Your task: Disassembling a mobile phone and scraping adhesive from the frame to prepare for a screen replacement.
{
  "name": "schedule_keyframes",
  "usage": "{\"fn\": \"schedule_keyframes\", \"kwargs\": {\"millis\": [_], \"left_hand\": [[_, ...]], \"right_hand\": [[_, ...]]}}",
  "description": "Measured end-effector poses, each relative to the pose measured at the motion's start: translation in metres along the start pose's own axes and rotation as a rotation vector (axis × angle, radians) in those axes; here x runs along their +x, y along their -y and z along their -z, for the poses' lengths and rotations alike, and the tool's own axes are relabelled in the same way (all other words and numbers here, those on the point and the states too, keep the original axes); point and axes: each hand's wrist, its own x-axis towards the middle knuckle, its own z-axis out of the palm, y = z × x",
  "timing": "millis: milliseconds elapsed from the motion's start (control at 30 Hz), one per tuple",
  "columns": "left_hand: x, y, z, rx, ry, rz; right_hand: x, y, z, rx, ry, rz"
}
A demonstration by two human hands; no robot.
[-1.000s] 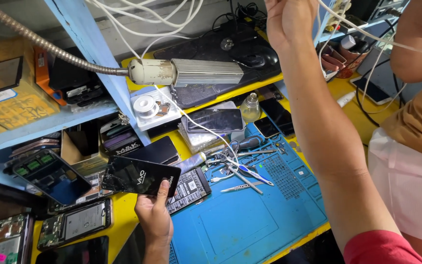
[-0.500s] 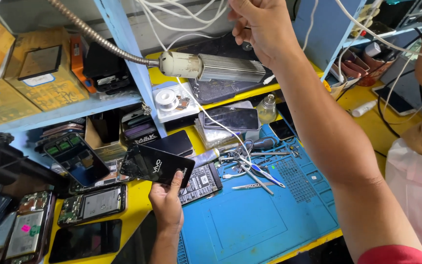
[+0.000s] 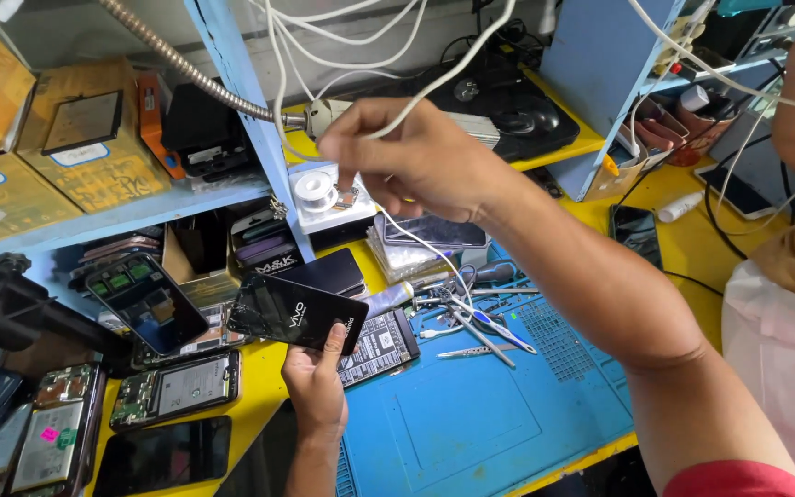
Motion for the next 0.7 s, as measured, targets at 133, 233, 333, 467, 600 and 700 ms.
{"fn": "schedule_keyframes", "kwargs": {"millis": [133,233,333,467,600,700], "left_hand": [[0.005,0.009,0.005,-0.066,-0.015,-0.025],[-0.002,-0.010,0.000,-0.140,0.010,0.032],[0.001,0.000,0.003,-0.088,0.012,0.007],[0.001,0.004,0.001,-0.045,0.004,-0.036],[-0.003,-0.008,-0.002,-0.086,0.030,-0.022],[-0.005,-0.013,-0.004,-0.115,0.032,-0.008]], "right_hand": [[-0.009,0.009,0.032,0.079,-0.102,-0.067],[-0.008,-0.005,0.081,0.081,-0.219,-0.054],[0.001,-0.004,0.104,0.122,-0.484,0.056],[0.013,-0.018,0.144,0.308,-0.511,0.350],[0.006,-0.017,0.116,0.289,-0.483,0.350],[-0.028,-0.017,0.071,0.099,-0.215,0.306]]}}
